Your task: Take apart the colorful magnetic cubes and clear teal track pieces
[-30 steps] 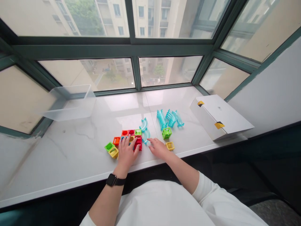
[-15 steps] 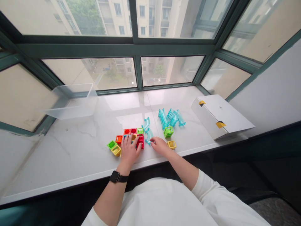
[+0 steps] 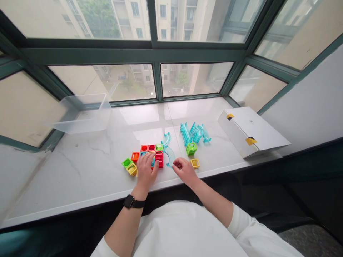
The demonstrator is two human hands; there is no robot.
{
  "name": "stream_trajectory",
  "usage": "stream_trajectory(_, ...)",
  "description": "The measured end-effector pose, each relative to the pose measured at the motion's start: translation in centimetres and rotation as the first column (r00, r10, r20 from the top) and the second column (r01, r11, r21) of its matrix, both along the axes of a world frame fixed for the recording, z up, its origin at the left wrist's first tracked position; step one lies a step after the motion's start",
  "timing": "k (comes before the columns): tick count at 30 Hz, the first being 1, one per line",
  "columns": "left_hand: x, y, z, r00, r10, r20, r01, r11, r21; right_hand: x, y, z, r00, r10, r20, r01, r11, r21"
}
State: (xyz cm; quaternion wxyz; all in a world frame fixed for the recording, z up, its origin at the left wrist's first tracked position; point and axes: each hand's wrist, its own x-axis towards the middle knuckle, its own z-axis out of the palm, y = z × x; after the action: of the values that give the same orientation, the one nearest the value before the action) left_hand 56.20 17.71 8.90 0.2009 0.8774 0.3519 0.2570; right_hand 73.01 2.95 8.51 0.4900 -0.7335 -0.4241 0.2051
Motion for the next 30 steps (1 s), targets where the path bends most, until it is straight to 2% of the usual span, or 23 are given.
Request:
stream_trajectory(3,0.0,-2.1,0.9,0.982,-0.027,0.185,0.074,0.964,-0.254,-0.8,-0.6,1.4,0.996,0.067,0.057,-0.073,0.993,0.096)
stream_trajectory(6,0.4,-4.2,1.0,0.950,-0.012,0.311,0.176,0.846,-0.504,-1.5,-1.0,2.9,0.989,0.098,0.114,-0.115,0.981,0.157)
stream_trajectory(8,0.6,-5.0,0.8,0.927,0.049,0.372,0.193,0.789,-0.584,-1.9,-1.2,3.5,0.984,0.104,0.141,-0.130,0.973,0.188)
stream_trajectory(10,0.7,-5.3,0.8,0.903,0.102,0.418,0.203,0.756,-0.622,-2.2,-1.4,3.8,0.980,0.124,0.157,-0.156,0.966,0.206)
stream_trajectory(14,0.6,-5.2,1.7,0.892,0.101,0.440,0.223,0.750,-0.623,-2.6,-1.6,3.5,0.985,0.130,0.111,-0.153,0.960,0.234)
stream_trajectory(17,0.4,-5.4,2.9,0.928,0.019,0.373,0.212,0.797,-0.566,-2.4,-1.6,3.4,0.997,0.079,0.021,-0.082,0.968,0.237)
stream_trajectory(19,0.3,-5.7,3.5,0.943,-0.050,0.330,0.222,0.833,-0.507,-2.0,-1.4,3.7,0.998,0.058,0.004,-0.058,0.979,0.195)
stream_trajectory(24,0.7,-6.4,3.9,0.944,-0.190,0.269,0.274,0.906,-0.322,-0.4,-0.7,5.2,0.998,-0.007,0.059,0.003,0.997,0.080)
stream_trajectory(30,1.1,-6.2,4.3,0.951,-0.265,0.158,0.299,0.917,-0.264,1.5,0.3,6.4,0.981,-0.061,0.186,0.061,0.998,0.006)
